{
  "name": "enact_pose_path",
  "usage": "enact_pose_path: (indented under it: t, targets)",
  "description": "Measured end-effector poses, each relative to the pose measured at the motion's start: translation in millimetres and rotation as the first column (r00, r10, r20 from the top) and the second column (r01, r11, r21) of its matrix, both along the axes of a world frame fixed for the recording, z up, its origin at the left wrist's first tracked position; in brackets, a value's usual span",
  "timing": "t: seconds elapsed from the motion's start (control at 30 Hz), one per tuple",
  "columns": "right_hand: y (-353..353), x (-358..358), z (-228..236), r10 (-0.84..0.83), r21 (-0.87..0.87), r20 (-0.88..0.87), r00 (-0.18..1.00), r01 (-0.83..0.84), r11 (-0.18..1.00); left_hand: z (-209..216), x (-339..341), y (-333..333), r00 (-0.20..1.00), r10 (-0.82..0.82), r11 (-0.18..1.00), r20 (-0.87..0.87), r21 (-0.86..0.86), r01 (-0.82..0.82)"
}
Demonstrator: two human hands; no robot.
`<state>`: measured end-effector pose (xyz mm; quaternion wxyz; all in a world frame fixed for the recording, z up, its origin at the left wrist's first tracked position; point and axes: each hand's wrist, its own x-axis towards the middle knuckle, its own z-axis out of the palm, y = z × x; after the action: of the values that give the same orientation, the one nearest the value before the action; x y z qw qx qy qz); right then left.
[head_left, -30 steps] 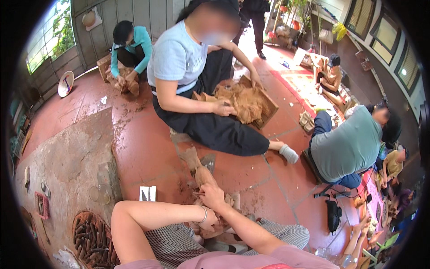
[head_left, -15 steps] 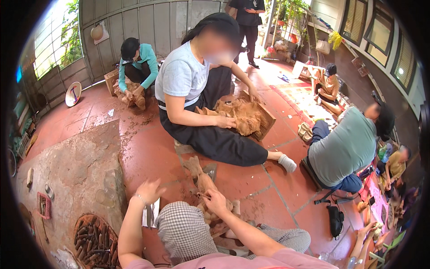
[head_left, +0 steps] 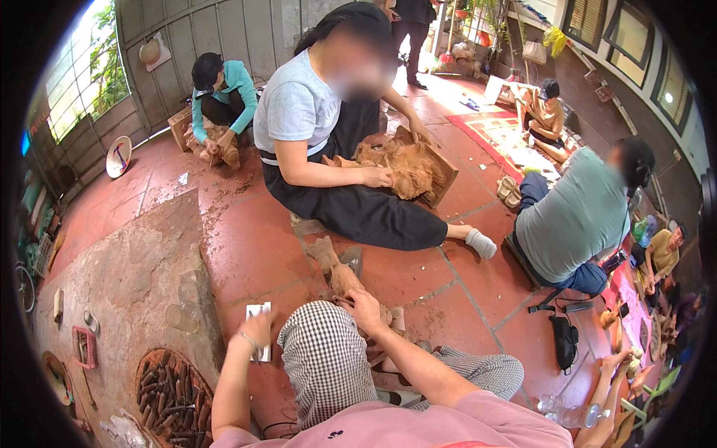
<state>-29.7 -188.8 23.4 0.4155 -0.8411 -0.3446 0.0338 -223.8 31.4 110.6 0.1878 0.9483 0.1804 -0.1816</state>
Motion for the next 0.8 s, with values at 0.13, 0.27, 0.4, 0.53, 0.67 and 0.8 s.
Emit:
enact_pose_path:
  t: [0.13,0.27,0.4,0.53,0.67,0.8]
  targets:
    - [0,1,-4,-0.014,-0.011,0.016,1.000,0.014,1.000,135,65,-41,0.590,-0.262,0.946,0.764,0.323,0.001]
    - [1,-2,-3,-0.054,0.009,-0.002,0.999,0.054,0.999,210,105,-123,0.405,-0.541,0.756,0.737,0.215,0.618]
    - [16,-12,4,-0.069,0.051,-0.045,0.997,0.071,0.996,161,123,-194,0.253,-0.889,0.289,0.381,0.040,0.956]
    - [4,-4,-5,-0.049,0.073,-0.019,0.999,0.050,0.996,105,126,-245,0.098,-0.979,0.114,0.179,0.082,0.990]
    - [1,0,-4,-0.051,0.092,-0.017,0.999,0.053,0.994,59,124,-233,0.222,-0.971,0.232,0.086,0.136,0.963]
    - [3,-3,-1,-0.044,0.062,-0.044,0.998,0.046,0.997,51,130,-230,0.307,-0.952,0.307,0.010,-0.043,0.951]
